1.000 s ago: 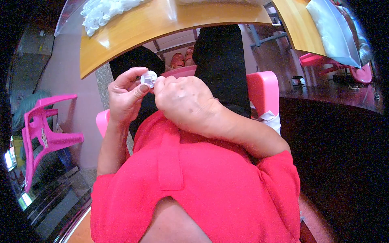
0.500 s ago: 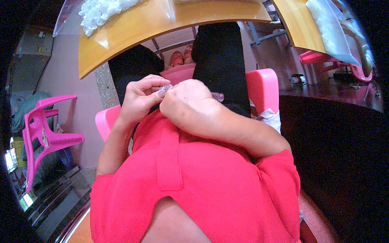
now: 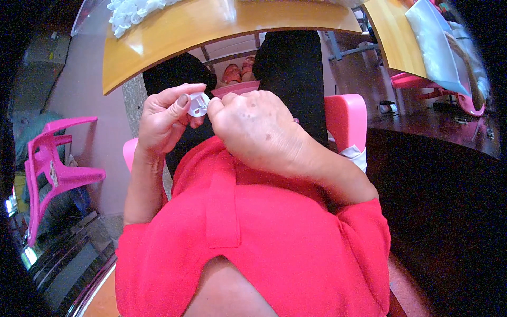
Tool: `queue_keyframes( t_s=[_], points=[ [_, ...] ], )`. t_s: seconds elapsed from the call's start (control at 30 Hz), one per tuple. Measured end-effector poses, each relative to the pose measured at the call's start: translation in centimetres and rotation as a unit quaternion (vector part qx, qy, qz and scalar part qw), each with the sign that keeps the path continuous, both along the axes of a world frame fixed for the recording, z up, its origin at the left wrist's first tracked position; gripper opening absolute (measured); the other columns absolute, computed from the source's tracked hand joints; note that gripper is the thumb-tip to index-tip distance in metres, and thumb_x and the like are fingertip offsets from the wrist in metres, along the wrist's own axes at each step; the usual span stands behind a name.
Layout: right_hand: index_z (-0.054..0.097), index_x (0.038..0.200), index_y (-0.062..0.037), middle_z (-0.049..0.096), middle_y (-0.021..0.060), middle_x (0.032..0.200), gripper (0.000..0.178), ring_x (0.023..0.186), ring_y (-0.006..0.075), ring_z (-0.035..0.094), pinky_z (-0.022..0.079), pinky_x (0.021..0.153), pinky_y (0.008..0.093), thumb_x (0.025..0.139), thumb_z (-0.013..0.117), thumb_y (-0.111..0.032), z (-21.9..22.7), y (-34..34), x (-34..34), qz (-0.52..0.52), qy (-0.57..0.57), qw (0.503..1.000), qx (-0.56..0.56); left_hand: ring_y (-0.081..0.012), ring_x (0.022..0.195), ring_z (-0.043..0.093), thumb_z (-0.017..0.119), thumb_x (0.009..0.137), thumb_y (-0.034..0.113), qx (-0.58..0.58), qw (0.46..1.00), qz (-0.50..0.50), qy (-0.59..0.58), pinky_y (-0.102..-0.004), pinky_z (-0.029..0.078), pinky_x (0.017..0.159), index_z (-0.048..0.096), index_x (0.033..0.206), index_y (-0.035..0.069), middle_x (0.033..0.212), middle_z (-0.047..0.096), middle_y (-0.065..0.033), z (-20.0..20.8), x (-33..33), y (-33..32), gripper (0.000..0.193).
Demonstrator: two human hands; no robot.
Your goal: The person picks up a white plastic component from a container and uses a small metal tool to trim or poke the part. After finishing, the person places the component into a separate container on the table.
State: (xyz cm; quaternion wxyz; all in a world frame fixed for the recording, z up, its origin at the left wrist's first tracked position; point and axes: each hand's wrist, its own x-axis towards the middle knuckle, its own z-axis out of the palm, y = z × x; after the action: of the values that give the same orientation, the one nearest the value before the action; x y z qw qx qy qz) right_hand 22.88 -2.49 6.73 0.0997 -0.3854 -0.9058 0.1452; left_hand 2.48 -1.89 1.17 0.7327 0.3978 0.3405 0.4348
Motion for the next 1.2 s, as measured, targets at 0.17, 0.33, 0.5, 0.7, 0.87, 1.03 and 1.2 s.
queue_keyframes(
  t_s=[0.17,0.33,0.5,0.7,0.87,1.03,1.2],
  points=[
    [0.057,0.089,0.0009,0.061,0.0138,0.071,0.015,0.068,0.0285,0.065,0.052,0.06,0.0369,0.077,0.062,-0.005,-0.4,-0.2,-0.1,0.003,-0.015,1.0,0.02,-0.01,0.069,0.059,0.061,0.091,0.01,0.035,0.999,0.006,0.029,-0.021,0.048,0.059,0.065,0.109,-0.002,0.085,0.065,-0.0074,-0.2,0.2,0.0,0.022],
    [0.057,0.086,0.0,0.061,0.013,0.072,0.014,0.069,0.0276,0.065,0.052,0.061,0.0367,0.074,0.062,-0.006,-0.1,-0.3,-0.1,0.007,-0.035,0.999,0.019,-0.0093,0.065,0.058,0.063,0.089,0.01,0.004,0.999,0.008,0.043,-0.0207,0.048,0.058,0.067,0.103,-0.002,0.081,0.065,-0.0063,0.1,0.4,-0.1,0.019],
    [0.057,0.085,0.0004,0.06,0.012,0.072,0.012,0.068,0.0252,0.064,0.051,0.058,0.0351,0.076,0.059,-0.007,-0.2,-0.5,0.0,0.028,-0.054,0.997,0.051,-0.0089,0.064,0.058,0.064,0.089,0.01,0.017,0.999,0.002,0.049,-0.0207,0.048,0.057,0.067,0.101,-0.003,0.08,0.066,-0.0062,-0.2,0.5,-0.1,0.017],
    [0.059,0.081,0.0002,0.058,0.009,0.067,0.013,0.06,0.0183,0.061,0.048,0.05,0.0273,0.078,0.057,-0.012,-0.9,-1.5,-0.7,0.062,-0.137,0.979,0.136,-0.0082,0.062,0.058,0.065,0.088,0.01,-0.006,0.997,0.02,0.079,-0.0207,0.048,0.057,0.068,0.095,-0.002,0.076,0.066,-0.0056,-0.9,0.9,-0.6,0.014],
    [0.06,0.079,-0.0008,0.06,0.0097,0.066,0.01,0.06,0.0193,0.063,0.048,0.047,0.0298,0.079,0.056,-0.01,-1.5,-1.5,-0.6,0.077,-0.148,0.98,0.112,-0.0104,0.065,0.06,0.065,0.087,0.009,-0.022,0.989,0.005,0.146,-0.0224,0.048,0.056,0.067,0.095,-0.002,0.08,0.067,-0.0065,-1.4,1.1,-0.5,0.014],
    [0.057,0.082,0.0011,0.063,0.0129,0.072,0.011,0.066,0.0249,0.065,0.051,0.054,0.0342,0.078,0.056,-0.009,-0.6,0.1,0.2,0.073,-0.097,0.991,0.051,-0.0095,0.062,0.06,0.064,0.088,0.01,-0.007,0.998,0.019,0.06,-0.0206,0.049,0.057,0.068,0.094,-0.003,0.077,0.067,-0.0069,-1.2,0.9,0.0,0.014],
    [0.055,0.083,-0.0001,0.059,0.013,0.07,0.011,0.066,0.029,0.064,0.05,0.054,0.0373,0.073,0.058,-0.004,0.4,0.8,1.3,0.007,0.033,0.996,0.082,-0.0136,0.069,0.063,0.062,0.09,0.014,0.029,0.998,0.009,-0.063,-0.0235,0.054,0.061,0.066,0.102,-0.005,0.092,0.065,-0.0123,-0.7,-0.1,0.6,0.023]
  ],
)
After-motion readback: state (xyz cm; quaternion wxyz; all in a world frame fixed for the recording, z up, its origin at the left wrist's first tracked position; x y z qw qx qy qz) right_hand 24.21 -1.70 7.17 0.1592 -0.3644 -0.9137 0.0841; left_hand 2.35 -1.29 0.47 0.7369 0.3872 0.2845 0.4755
